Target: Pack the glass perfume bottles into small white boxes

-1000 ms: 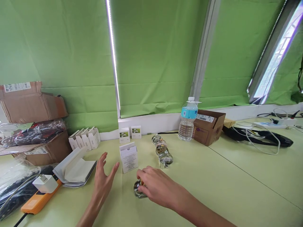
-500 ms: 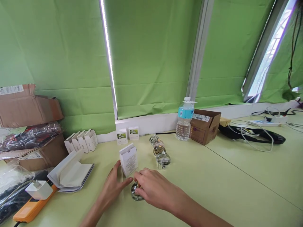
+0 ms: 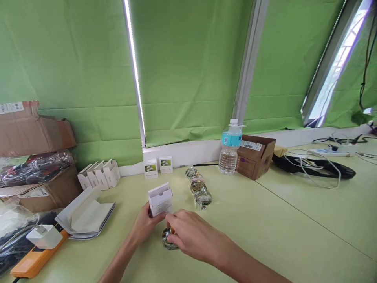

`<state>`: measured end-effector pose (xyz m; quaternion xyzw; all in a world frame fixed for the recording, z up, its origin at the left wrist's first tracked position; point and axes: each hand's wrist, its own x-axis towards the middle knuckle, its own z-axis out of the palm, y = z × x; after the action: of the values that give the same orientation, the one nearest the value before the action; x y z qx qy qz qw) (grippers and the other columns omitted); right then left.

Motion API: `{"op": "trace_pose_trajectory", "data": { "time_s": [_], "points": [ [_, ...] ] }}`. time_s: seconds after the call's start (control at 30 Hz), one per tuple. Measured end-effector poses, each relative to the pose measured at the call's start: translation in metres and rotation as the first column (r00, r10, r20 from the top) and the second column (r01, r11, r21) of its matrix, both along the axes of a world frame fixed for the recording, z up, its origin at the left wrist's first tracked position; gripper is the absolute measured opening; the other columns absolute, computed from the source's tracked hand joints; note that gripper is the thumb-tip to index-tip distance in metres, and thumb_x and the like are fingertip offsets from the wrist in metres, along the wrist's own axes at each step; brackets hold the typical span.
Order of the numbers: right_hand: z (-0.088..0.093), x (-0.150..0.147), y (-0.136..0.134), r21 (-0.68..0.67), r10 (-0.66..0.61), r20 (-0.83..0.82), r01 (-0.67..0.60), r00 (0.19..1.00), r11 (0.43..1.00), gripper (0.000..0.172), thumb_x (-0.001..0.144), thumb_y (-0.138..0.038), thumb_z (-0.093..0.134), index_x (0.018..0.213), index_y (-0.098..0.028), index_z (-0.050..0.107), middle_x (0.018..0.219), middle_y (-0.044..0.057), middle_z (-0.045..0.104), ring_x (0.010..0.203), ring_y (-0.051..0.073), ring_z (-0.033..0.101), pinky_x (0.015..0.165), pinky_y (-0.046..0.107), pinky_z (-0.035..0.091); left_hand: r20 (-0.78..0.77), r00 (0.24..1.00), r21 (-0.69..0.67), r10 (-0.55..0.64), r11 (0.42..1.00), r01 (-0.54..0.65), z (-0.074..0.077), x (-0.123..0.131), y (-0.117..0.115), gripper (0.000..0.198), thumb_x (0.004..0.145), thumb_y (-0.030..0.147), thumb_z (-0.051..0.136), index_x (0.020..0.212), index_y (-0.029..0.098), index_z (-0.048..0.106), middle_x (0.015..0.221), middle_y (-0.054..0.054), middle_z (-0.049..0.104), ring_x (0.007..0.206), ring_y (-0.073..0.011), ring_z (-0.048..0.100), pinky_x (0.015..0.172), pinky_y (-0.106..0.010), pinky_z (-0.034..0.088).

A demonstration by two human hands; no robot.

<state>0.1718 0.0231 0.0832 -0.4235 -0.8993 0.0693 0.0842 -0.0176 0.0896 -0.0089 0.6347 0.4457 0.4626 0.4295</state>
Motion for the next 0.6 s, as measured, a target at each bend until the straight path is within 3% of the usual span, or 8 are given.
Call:
{"op": "trace_pose_trajectory", "data": {
  "time_s": [0.17,0.3,0.37,0.47,0.53,0.6],
  "points": [
    [-0.011,0.004,0.004,-0.044,0.009,0.012,-0.008,1.000,0.999,0.029,0.079,-0.020,0.057,0.107,-0.020,0.055,0.093,0.007,0.068,0.083,0.026,0.065,0.057,0.027,0.036,0.038,0.999,0.088,0.004,0.996,-0.007,0.018,-0.004,-0.011,0.055,0.080,0.036,0.069,0.126,0.022,0.043,0.115,-0.006,0.067,0.103,-0.0237,0.065,0.086,-0.036,0.053],
    [-0.015,0.004,0.008,-0.038,0.037,0.002,-0.037,0.999,0.999,0.031,0.077,-0.015,0.054,0.107,-0.020,0.056,0.092,0.008,0.068,0.084,0.026,0.065,0.055,0.026,0.033,-0.070,0.990,0.253,0.122,0.962,-0.101,0.023,-0.009,-0.017,0.049,0.084,0.034,0.065,0.123,0.026,0.036,0.114,-0.006,0.064,0.097,-0.0211,0.066,0.085,-0.038,0.053],
    [-0.012,0.004,0.009,-0.060,0.056,-0.037,-0.058,0.998,0.996,0.030,0.077,-0.017,0.055,0.107,-0.021,0.058,0.092,0.007,0.068,0.086,0.026,0.064,0.057,0.026,0.034,-0.072,0.983,0.339,0.168,0.931,-0.134,0.021,-0.012,-0.020,0.051,0.083,0.031,0.066,0.122,0.028,0.032,0.124,-0.008,0.058,0.095,-0.0202,0.067,0.082,-0.037,0.055],
    [0.000,0.004,0.007,-0.111,0.035,-0.113,-0.048,0.993,0.993,0.028,0.078,-0.022,0.061,0.106,-0.023,0.061,0.088,0.005,0.068,0.083,0.024,0.063,0.058,0.025,0.035,-0.077,0.991,0.392,0.107,0.918,-0.068,0.023,-0.015,-0.026,0.041,0.086,0.029,0.063,0.117,0.029,0.037,0.140,-0.009,0.044,0.100,-0.0189,0.065,0.078,-0.033,0.057],
    [0.011,0.003,0.004,-0.145,0.014,-0.206,-0.045,0.978,0.988,0.029,0.078,-0.025,0.065,0.107,-0.026,0.061,0.092,0.003,0.068,0.083,0.022,0.062,0.061,0.025,0.037,-0.151,0.988,0.372,0.044,0.928,0.016,0.029,-0.016,-0.029,0.028,0.088,0.028,0.060,0.112,0.028,0.045,0.140,-0.006,0.044,0.104,-0.0187,0.063,0.082,-0.032,0.056],
    [0.021,0.003,0.001,-0.166,0.010,-0.316,-0.065,0.949,0.984,0.029,0.079,-0.027,0.067,0.108,-0.029,0.061,0.099,0.000,0.068,0.087,0.020,0.062,0.069,0.025,0.041,-0.189,0.982,0.331,-0.001,0.941,0.064,0.037,-0.016,-0.032,0.028,0.088,0.027,0.058,0.115,0.029,0.050,0.136,-0.005,0.049,0.105,-0.0187,0.062,0.086,-0.033,0.054]
  ]
}}
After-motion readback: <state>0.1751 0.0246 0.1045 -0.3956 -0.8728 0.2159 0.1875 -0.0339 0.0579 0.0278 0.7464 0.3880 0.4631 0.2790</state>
